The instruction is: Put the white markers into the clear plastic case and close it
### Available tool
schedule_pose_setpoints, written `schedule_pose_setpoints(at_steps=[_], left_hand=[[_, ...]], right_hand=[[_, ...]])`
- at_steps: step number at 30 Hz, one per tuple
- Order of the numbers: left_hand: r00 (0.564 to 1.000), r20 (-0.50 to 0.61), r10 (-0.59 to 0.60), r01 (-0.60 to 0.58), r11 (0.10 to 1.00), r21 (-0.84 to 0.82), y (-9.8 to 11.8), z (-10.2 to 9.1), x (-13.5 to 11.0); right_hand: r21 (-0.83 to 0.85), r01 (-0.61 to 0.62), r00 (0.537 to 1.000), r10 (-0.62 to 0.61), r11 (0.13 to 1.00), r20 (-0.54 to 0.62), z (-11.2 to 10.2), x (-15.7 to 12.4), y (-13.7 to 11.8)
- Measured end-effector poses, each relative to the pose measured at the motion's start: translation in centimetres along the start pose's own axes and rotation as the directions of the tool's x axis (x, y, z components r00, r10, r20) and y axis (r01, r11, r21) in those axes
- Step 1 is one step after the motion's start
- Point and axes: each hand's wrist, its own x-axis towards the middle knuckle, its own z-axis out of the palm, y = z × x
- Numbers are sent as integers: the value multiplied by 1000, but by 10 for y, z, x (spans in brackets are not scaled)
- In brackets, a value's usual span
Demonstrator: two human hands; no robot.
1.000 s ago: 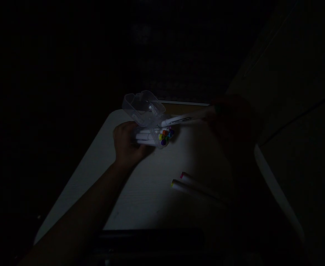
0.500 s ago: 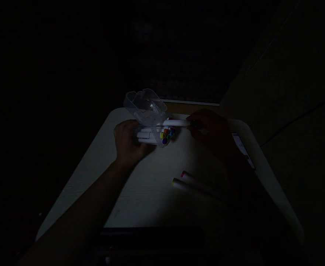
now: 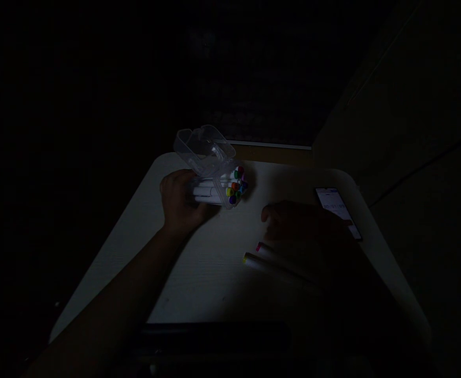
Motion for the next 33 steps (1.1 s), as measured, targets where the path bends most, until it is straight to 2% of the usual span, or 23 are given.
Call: schedule_pose_setpoints(at_steps=[2,5,9,14,19,21,24,27,30,33], left_hand=[[1000,-10,19,-19,999,-34,1,0,0],[998,-35,49,-51,997,-60,2,-1,-1],[1000,8,9,-9,1000,-19,1,-1,-2],[1000,24,-5,4,1000,16,-3,0,-2],[999,-9,48,-48,999,8,-3,1,-1],[999,-4,45,-45,999,0,-3,0,-1],[1000,9,26,-26,1000,-1,-3,0,-2],[1000,14,19,-19,1000,-4,-3,-1,-2],[999,-4,45,-45,999,-22,-2,-1,-1],[998,-14,64,-65,998,-24,-1,-1,-1]], right_hand=[[-18,-45,996,46,999,73,7,1,-2],[-120,8,999,-3,993,47,17,4,-9],[-253,46,998,-35,966,46,25,6,-21],[-181,-9,1000,10,983,6,27,-1,-32],[-157,-37,999,32,987,-32,28,-3,-37],[-174,-29,999,22,984,-41,29,2,-36],[-222,57,997,-65,973,-30,28,12,-29],[-198,130,989,-140,972,-41,23,19,-18],[-139,130,986,-143,982,-90,14,20,-7],[-69,109,974,-120,992,-190,3,16,5]])
